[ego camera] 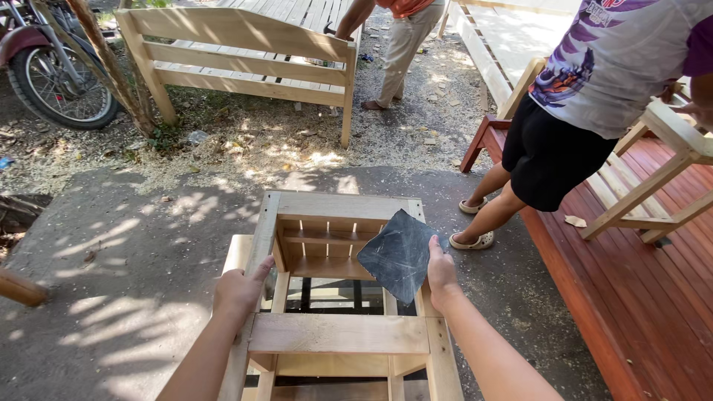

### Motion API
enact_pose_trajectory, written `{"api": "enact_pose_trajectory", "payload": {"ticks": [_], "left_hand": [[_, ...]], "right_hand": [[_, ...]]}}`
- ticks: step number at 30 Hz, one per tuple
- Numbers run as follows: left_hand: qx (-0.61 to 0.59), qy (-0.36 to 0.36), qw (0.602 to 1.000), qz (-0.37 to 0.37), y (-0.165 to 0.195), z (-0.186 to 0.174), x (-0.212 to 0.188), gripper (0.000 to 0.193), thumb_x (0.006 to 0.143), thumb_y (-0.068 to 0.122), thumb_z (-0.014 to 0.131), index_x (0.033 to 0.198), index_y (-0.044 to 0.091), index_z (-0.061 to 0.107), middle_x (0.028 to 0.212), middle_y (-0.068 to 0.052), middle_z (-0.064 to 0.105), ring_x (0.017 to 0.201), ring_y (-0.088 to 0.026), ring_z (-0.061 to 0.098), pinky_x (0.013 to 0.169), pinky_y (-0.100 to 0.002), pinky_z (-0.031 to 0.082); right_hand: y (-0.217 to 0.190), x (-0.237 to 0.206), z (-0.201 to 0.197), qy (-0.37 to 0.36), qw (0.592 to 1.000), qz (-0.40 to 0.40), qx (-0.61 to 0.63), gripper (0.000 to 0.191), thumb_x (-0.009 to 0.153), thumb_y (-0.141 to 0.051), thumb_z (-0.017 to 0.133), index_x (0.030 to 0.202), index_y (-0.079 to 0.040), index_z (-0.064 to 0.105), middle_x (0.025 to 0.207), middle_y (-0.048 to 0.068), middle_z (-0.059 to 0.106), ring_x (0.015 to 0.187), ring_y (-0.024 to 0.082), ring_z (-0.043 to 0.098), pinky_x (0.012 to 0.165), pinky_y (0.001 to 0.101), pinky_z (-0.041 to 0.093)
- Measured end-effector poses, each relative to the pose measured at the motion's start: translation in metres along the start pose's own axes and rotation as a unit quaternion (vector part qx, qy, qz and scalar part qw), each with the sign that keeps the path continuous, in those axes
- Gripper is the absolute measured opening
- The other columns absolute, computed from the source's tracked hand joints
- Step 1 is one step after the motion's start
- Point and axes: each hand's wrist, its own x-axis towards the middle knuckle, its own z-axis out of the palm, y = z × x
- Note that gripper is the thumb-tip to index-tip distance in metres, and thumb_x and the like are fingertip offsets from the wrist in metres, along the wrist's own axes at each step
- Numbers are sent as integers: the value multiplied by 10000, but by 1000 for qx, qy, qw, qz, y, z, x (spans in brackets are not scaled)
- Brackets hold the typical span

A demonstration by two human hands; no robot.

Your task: The person sands the edges and surfaces of a wooden stool frame using a sanding block. They move the sanding block along the top rails and side edges, occasionally adjusting grip and position to reach different areas.

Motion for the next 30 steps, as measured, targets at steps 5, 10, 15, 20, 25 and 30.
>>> {"api": "enact_pose_trajectory", "payload": {"ticks": [5,10,15,20,25,30], "left_hand": [[13,-9,1000,-24,13,28,-7,899,786,883,522,849,13,739,847,-179,758,828,-313,748,772,-449,583],[25,-6,1000,-17,19,35,-6,892,811,870,515,901,11,737,922,-201,764,896,-349,747,812,-469,573],[89,-12,996,-8,30,39,-5,748,944,740,465,1118,46,683,1097,-187,737,1043,-353,712,894,-492,561],[159,85,972,150,42,52,0,666,990,515,465,1516,111,418,1452,-146,474,1337,-343,452,1051,-491,430],[220,98,939,245,54,63,14,571,1033,435,417,1564,236,357,1626,-75,302,1467,-298,299,1169,-466,309],[237,93,931,260,74,67,33,592,1015,432,417,1567,233,344,1653,5,235,1471,-284,246,1169,-468,260]], "right_hand": [[3,12,-26,-9,1000,-11,-7,687,1017,-548,430,1274,58,626,1271,144,681,1161,212,624,1018,344,450],[4,20,-33,-10,999,-23,-32,699,1009,-556,423,1301,46,622,1312,119,664,1218,194,582,1065,340,403],[-2,25,-35,-11,998,-14,-53,726,1012,-587,404,1341,38,574,1362,115,626,1259,200,555,1085,352,387],[-8,33,-42,49,996,-31,-72,749,1032,-604,401,1309,69,578,1311,123,642,1225,204,570,1058,352,395],[-15,39,-52,204,955,-163,-143,766,1127,-597,370,1091,112,657,1072,280,691,1044,424,667,894,443,505],[-35,34,-64,289,801,-359,-383,578,1154,-474,320,1090,-12,660,1077,216,704,1120,383,646,985,454,504]]}}
